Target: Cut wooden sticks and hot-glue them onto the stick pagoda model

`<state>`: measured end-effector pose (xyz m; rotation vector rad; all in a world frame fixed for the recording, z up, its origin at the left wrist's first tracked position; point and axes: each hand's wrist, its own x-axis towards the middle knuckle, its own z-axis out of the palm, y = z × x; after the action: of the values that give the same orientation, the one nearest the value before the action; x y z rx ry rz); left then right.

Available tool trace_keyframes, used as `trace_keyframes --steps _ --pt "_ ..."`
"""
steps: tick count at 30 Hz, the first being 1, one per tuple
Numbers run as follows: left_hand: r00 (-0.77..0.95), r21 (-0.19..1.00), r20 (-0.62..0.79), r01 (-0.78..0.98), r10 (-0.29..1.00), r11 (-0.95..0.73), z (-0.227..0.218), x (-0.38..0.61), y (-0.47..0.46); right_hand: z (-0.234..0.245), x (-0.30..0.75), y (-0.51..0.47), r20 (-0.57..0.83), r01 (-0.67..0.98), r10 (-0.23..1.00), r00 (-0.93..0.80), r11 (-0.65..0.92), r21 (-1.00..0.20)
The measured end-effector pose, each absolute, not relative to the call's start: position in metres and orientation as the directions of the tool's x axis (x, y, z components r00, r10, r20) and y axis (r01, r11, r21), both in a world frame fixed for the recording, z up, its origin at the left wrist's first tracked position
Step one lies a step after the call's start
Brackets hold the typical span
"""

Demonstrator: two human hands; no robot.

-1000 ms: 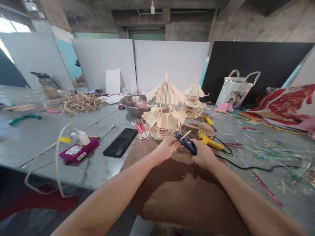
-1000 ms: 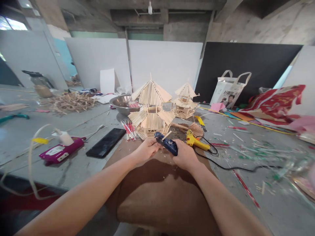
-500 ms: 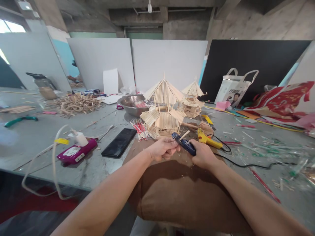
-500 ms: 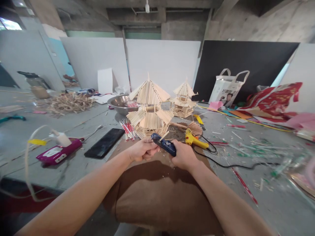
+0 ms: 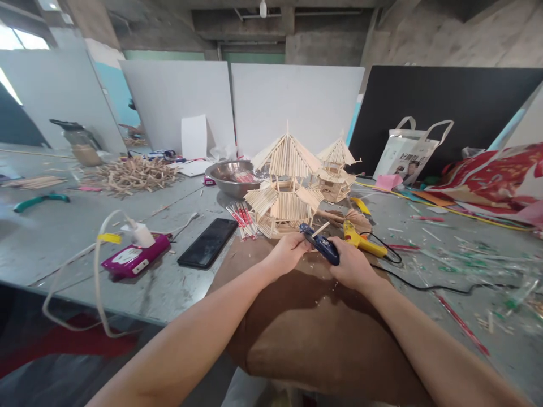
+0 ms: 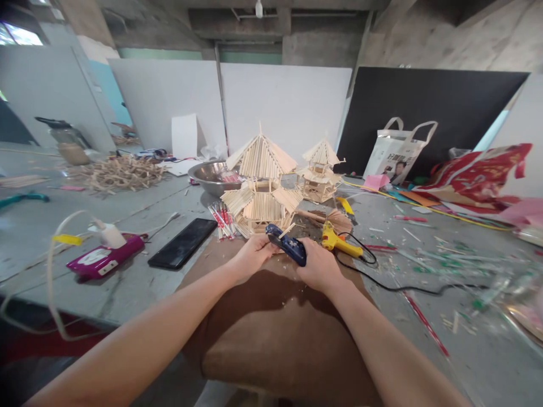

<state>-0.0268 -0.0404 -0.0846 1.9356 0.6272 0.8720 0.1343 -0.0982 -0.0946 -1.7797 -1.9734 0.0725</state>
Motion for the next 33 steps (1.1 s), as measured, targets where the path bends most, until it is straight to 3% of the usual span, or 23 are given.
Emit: trace_keyframes --steps 4,8,11,15,20,24,26,29,31,33 --pt "0.729 0.989 0.108 -0.013 0.676 -0.144 -0.081 -0.031 -0.043 -0.098 0.142 -0.096 0.370 0.888 0.918 -0.144 0.285 -0.361" --pt "0.885 0.987 -0.068 -0.008 0.460 0.160 -0.079 -0.039 -0.042 -0.099 0.146 -0.097 0.422 0.850 0.872 -0.247 0.405 -0.338" --pt "0.933 0.960 -0.133 0.039 0.334 0.276 -0.078 -0.044 -0.039 -0.098 0.146 -0.099 0.422 0.840 0.859 -0.290 0.440 -0.318" --pt "0.943 0.946 -0.135 0.031 0.303 0.324 -0.077 -0.044 -0.038 -0.095 0.144 -0.102 0.410 0.847 0.865 -0.289 0.430 -0.311" --pt "0.924 0.967 -0.067 -0.034 0.377 0.254 -0.076 -0.042 -0.040 -0.089 0.141 -0.105 0.346 0.898 0.913 -0.215 0.325 -0.298" --pt "0.836 0.991 -0.032 -0.045 0.547 0.127 -0.078 -0.038 -0.041 -0.087 0.137 -0.104 0.293 0.945 0.948 -0.122 0.201 -0.258" --pt "0.753 1.000 0.028 -0.026 0.657 -0.013 -0.082 -0.033 -0.040 -0.087 0.134 -0.103 0.262 0.962 0.963 -0.063 0.128 -0.240" --pt "0.617 0.946 0.239 0.028 0.750 -0.324 -0.088 -0.027 -0.035 -0.089 0.131 -0.100 0.218 0.966 0.975 0.028 0.030 -0.258" --pt "0.568 0.881 0.354 0.063 0.743 -0.469 -0.090 -0.024 -0.034 -0.089 0.131 -0.098 0.228 0.948 0.973 0.039 0.036 -0.316" --pt "0.560 0.867 0.357 0.099 0.748 -0.488 -0.091 -0.023 -0.035 -0.090 0.132 -0.098 0.259 0.910 0.966 -0.011 0.117 -0.397"
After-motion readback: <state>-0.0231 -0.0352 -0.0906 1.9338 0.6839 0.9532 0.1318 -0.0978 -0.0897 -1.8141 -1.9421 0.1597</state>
